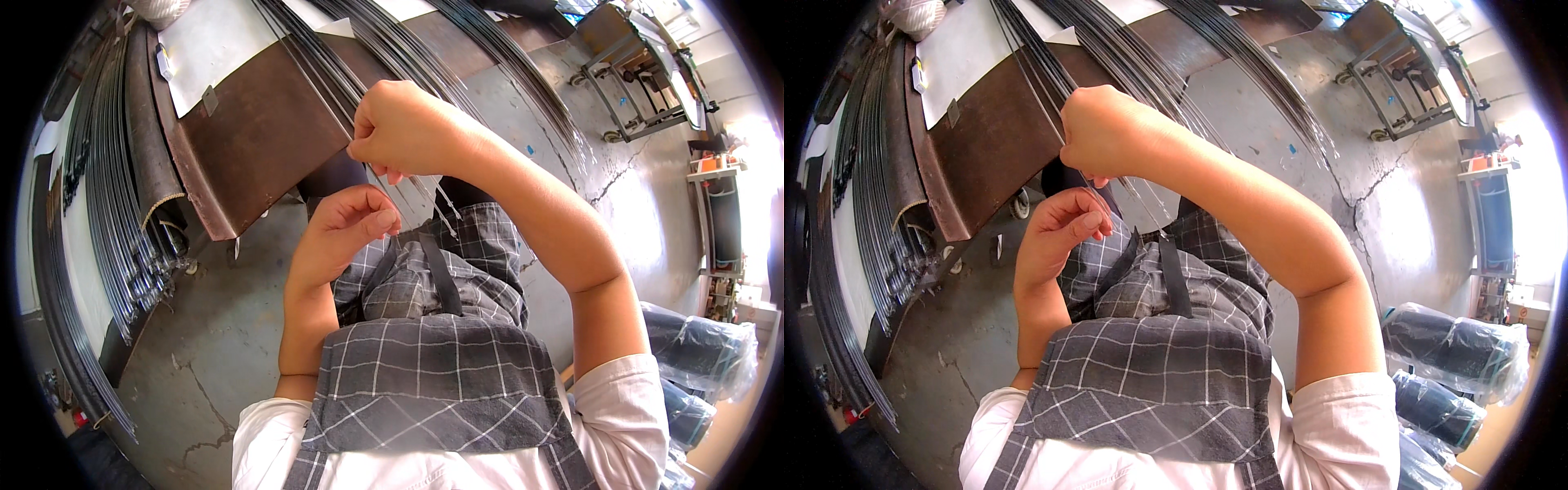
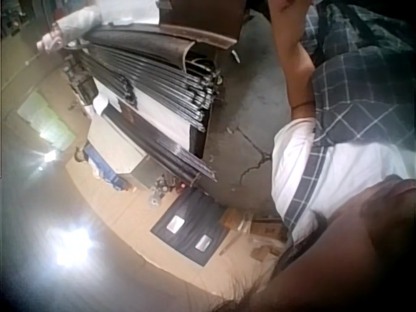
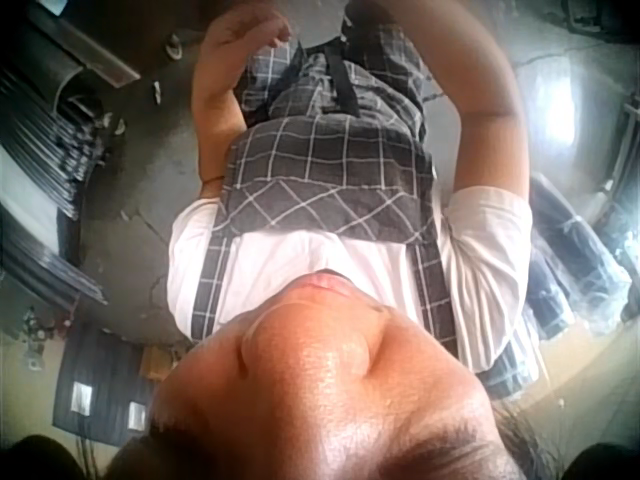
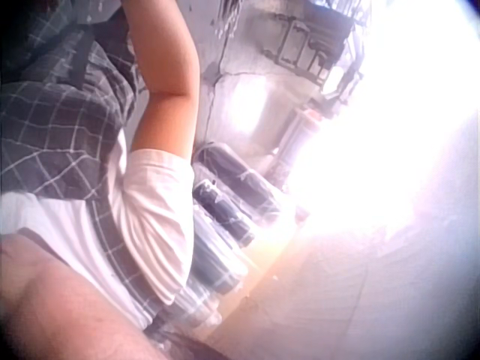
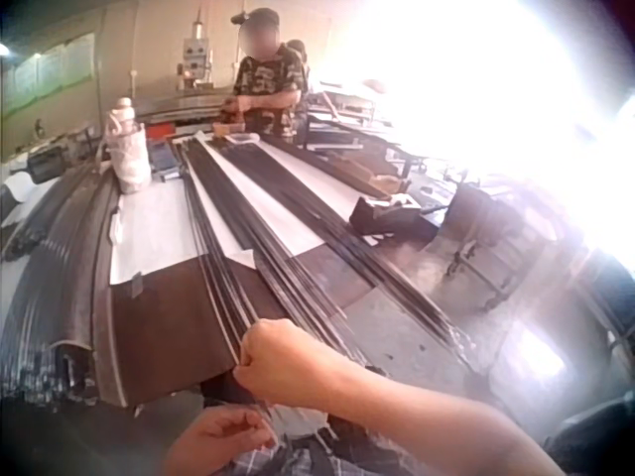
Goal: The person repeatedly picks up a bundle of thin metal rods, aligns them, and secures them with a plastic tie using a handheld dispenser. The person then places the secured bundle onto a table and repeats the process with a new set of rods.
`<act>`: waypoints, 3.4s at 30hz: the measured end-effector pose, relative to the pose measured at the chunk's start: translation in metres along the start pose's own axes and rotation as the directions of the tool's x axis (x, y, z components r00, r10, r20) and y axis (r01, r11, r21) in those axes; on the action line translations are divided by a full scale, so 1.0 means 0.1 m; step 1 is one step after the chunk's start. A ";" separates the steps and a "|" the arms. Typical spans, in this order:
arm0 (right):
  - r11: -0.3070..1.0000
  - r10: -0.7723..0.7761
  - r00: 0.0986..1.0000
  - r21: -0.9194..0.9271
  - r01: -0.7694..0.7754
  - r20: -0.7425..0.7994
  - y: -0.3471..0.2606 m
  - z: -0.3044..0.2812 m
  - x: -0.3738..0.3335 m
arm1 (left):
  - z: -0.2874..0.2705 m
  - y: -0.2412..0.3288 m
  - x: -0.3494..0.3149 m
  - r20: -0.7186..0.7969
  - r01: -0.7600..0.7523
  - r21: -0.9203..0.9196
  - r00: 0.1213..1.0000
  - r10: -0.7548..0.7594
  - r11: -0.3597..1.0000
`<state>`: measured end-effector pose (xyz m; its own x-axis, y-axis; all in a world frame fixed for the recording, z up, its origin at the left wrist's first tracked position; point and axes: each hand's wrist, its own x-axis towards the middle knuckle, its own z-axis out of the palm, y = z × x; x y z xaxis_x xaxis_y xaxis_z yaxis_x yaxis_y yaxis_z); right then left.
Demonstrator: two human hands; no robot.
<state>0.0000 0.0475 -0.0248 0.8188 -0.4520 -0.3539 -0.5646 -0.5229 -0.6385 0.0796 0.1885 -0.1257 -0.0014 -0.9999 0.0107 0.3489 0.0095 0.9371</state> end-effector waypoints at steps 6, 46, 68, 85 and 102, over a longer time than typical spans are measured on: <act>1.000 -0.004 1.000 -0.013 0.003 -0.013 0.00 -0.01 -0.02 | 0.02 0.01 0.02 -0.010 0.013 -0.009 1.000 -0.014 1.000; 0.977 -0.014 0.996 0.214 -0.005 0.083 -0.05 0.01 0.00 | 0.12 0.08 -0.22 -0.247 -0.008 -0.208 0.968 -0.045 0.978; 0.782 -0.130 0.942 0.617 -0.094 0.309 0.12 0.04 0.00 | 0.07 -0.05 -0.19 -0.022 -0.017 -0.402 1.000 0.009 0.915; 0.737 -0.190 0.910 0.666 -0.117 0.369 0.01 0.11 -0.03 | 0.24 -0.12 -0.32 -0.044 -0.015 -0.690 0.999 -0.021 0.724; 0.874 -0.174 0.956 0.485 0.040 0.235 0.29 -0.42 -0.33 | 0.19 -0.18 -0.42 -0.236 -0.004 -0.455 0.965 -0.116 0.890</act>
<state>-0.0476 0.0173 -0.0028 0.9056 -0.1711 -0.3881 -0.4106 -0.1242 -0.9033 0.0553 0.2307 -0.1361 0.1793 -0.9671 -0.1807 0.7373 0.0104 0.6755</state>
